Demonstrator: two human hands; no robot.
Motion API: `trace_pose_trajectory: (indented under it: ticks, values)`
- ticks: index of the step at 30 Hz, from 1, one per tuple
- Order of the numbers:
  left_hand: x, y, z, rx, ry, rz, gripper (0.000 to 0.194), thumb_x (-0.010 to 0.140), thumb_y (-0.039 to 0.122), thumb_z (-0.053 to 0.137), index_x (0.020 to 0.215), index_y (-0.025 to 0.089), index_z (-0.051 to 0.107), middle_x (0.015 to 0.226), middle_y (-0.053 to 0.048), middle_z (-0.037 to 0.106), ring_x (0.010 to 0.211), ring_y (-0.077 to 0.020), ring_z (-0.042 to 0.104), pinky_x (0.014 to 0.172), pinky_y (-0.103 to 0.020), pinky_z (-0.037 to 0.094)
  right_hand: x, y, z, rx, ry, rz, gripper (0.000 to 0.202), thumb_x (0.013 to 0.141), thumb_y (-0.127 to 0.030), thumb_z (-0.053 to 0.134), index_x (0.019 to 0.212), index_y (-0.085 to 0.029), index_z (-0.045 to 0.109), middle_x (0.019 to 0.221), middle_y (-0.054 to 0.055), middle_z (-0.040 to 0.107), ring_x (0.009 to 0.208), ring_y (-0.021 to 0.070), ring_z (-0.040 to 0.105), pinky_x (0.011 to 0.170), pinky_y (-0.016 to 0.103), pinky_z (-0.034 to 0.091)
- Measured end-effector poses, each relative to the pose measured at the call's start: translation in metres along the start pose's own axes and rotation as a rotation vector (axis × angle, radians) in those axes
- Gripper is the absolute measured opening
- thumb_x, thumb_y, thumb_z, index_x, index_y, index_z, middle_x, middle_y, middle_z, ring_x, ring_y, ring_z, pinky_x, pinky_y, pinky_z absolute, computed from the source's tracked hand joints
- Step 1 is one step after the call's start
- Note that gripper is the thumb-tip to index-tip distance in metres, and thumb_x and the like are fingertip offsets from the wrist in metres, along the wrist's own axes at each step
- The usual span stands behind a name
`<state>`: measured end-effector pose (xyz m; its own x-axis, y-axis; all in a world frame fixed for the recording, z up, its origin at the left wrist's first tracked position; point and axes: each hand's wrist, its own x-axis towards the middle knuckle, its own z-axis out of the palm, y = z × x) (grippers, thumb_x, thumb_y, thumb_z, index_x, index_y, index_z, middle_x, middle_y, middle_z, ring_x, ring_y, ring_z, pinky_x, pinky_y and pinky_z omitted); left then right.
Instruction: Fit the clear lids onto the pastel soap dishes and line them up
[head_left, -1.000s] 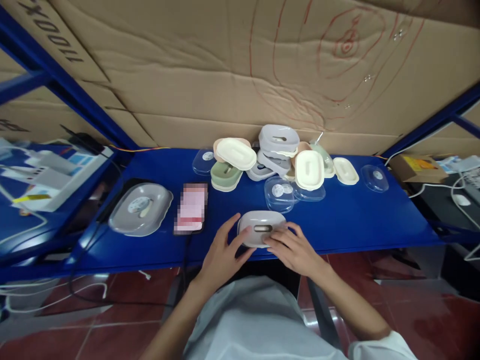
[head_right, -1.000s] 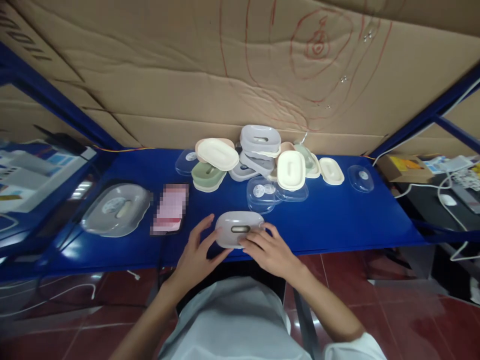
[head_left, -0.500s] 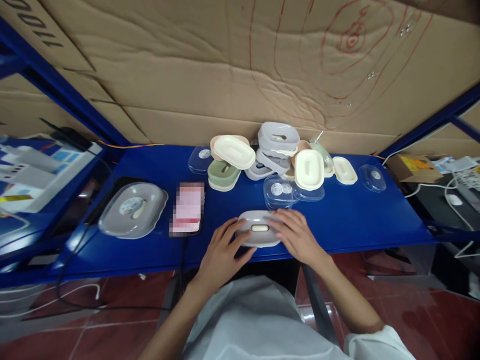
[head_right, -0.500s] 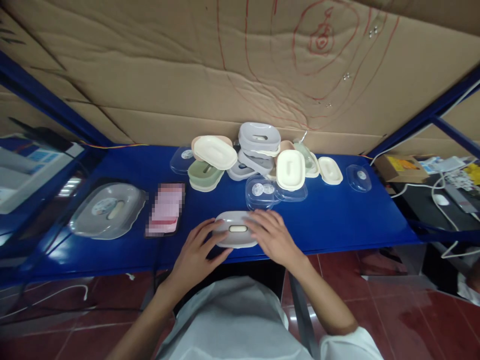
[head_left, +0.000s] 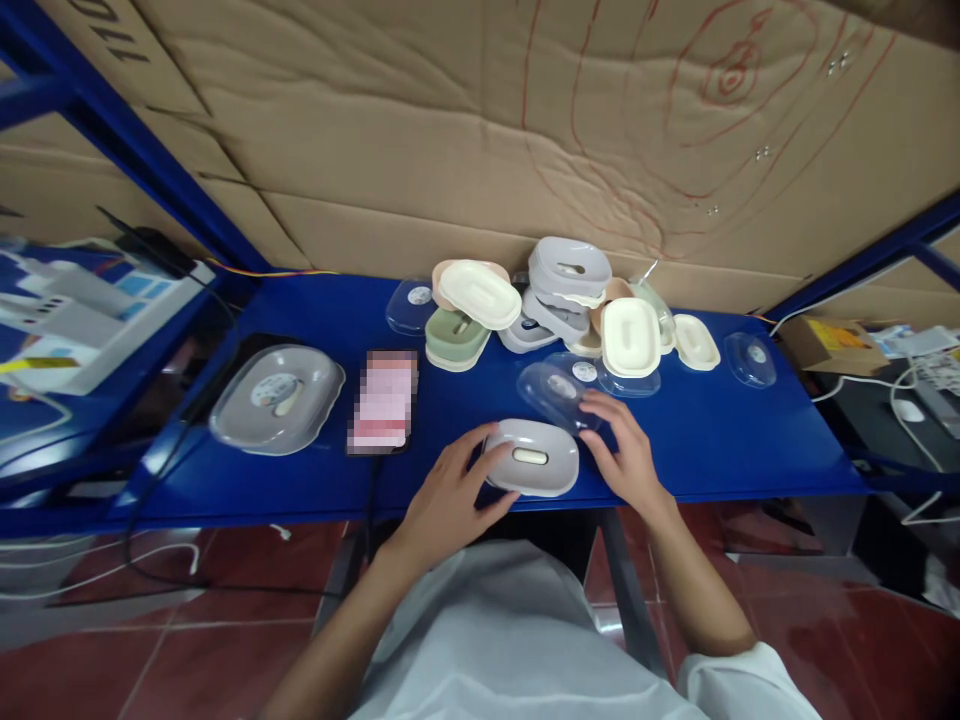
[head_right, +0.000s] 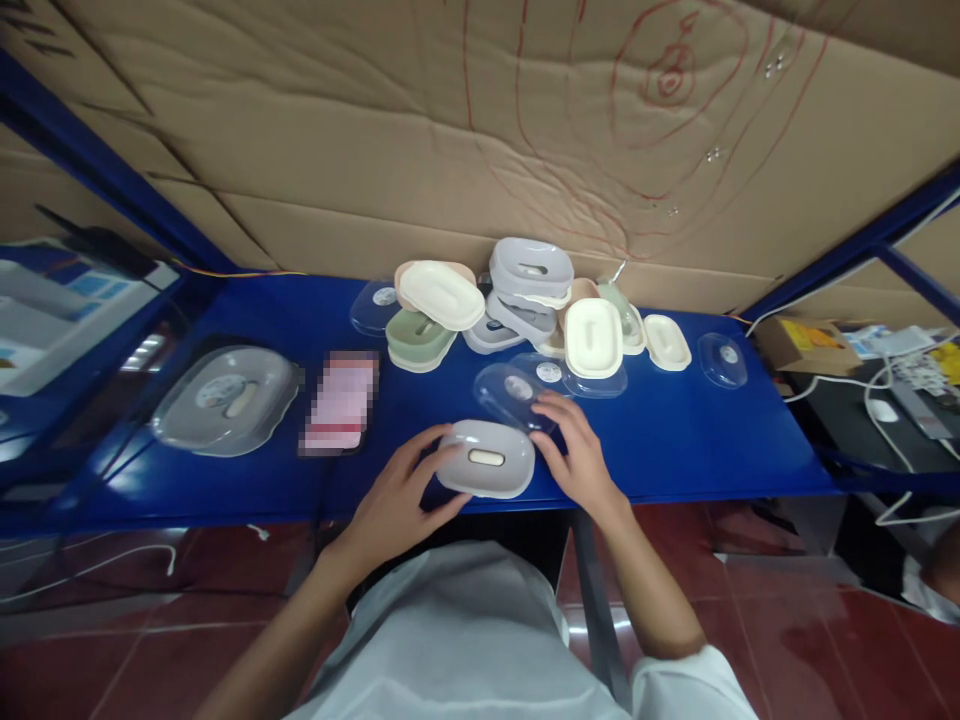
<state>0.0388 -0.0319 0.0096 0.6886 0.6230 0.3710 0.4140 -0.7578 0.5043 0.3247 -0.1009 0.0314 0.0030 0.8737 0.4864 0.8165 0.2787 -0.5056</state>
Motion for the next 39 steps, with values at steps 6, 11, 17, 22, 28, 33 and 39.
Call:
trace_pose_trajectory:
  ticks: [6,11,17,22,28,33,39]
  values:
    - [-0.002,-0.003,0.004,-0.027,0.023,-0.007,0.068,0.103,0.036,0.067,0.164,0.031,0.036,0.173,-0.016,0.033,0.155,-0.0329,0.047,0.118,-0.05,0.055,-0.024,-0.019,0.008,0.011,-0.257,-0.23,0.046,0.108,-0.023,0.049,0.154,-0.026,0.053,0.154,0.014,0.057,0.154,0.029,0.046,0.128,0.058,0.042]
    - [-0.002,-0.006,0.006,-0.051,0.041,0.026,0.059,0.103,0.034,0.067,0.158,0.031,0.046,0.17,-0.014,0.041,0.155,-0.0311,0.047,0.119,-0.049,0.054,-0.027,-0.019,0.019,-0.099,-0.231,-0.331,0.05,0.104,-0.03,0.065,0.152,-0.022,0.054,0.156,0.015,0.058,0.162,0.0325,0.034,0.129,0.068,0.036]
    - [-0.004,-0.007,0.008,-0.084,0.073,-0.032,0.063,0.099,0.037,0.073,0.157,0.031,0.048,0.166,-0.015,0.044,0.144,-0.0312,0.059,0.114,-0.048,0.059,-0.028,-0.019,0.014,0.027,-0.253,-0.301,0.045,0.105,-0.023,0.062,0.149,-0.022,0.054,0.157,0.015,0.058,0.16,0.0302,0.038,0.128,0.067,0.037]
    - [-0.005,-0.009,0.01,-0.145,0.049,-0.063,0.059,0.097,0.035,0.075,0.151,0.033,0.051,0.16,-0.013,0.045,0.144,-0.0305,0.058,0.114,-0.048,0.059,-0.028,-0.018,0.007,0.018,-0.299,-0.315,0.043,0.105,-0.019,0.059,0.148,-0.021,0.057,0.156,0.015,0.058,0.159,0.0305,0.039,0.131,0.067,0.032]
    - [-0.01,-0.015,0.014,-0.213,0.075,-0.02,0.048,0.095,0.035,0.078,0.14,0.031,0.059,0.151,-0.011,0.045,0.143,-0.0295,0.058,0.117,-0.049,0.057,-0.026,-0.013,0.003,0.186,-0.353,-0.262,0.055,0.107,-0.022,0.055,0.162,-0.027,0.045,0.155,0.011,0.058,0.154,0.0276,0.046,0.132,0.062,0.031]
    - [-0.008,-0.012,0.009,-0.225,0.0,-0.071,0.05,0.094,0.035,0.079,0.14,0.03,0.059,0.164,-0.012,0.038,0.146,-0.0302,0.056,0.12,-0.05,0.054,-0.026,-0.018,0.013,0.019,-0.334,-0.288,0.065,0.104,-0.037,0.066,0.165,-0.031,0.042,0.148,0.012,0.058,0.152,0.0321,0.046,0.131,0.067,0.03]
    - [0.0,-0.005,0.001,-0.193,-0.153,-0.157,0.065,0.09,0.031,0.083,0.148,0.034,0.054,0.167,-0.009,0.044,0.153,-0.0321,0.049,0.122,-0.053,0.05,-0.026,-0.019,0.008,0.062,-0.335,-0.242,0.06,0.108,-0.03,0.058,0.165,-0.03,0.041,0.154,0.013,0.052,0.155,0.0297,0.043,0.126,0.056,0.045]
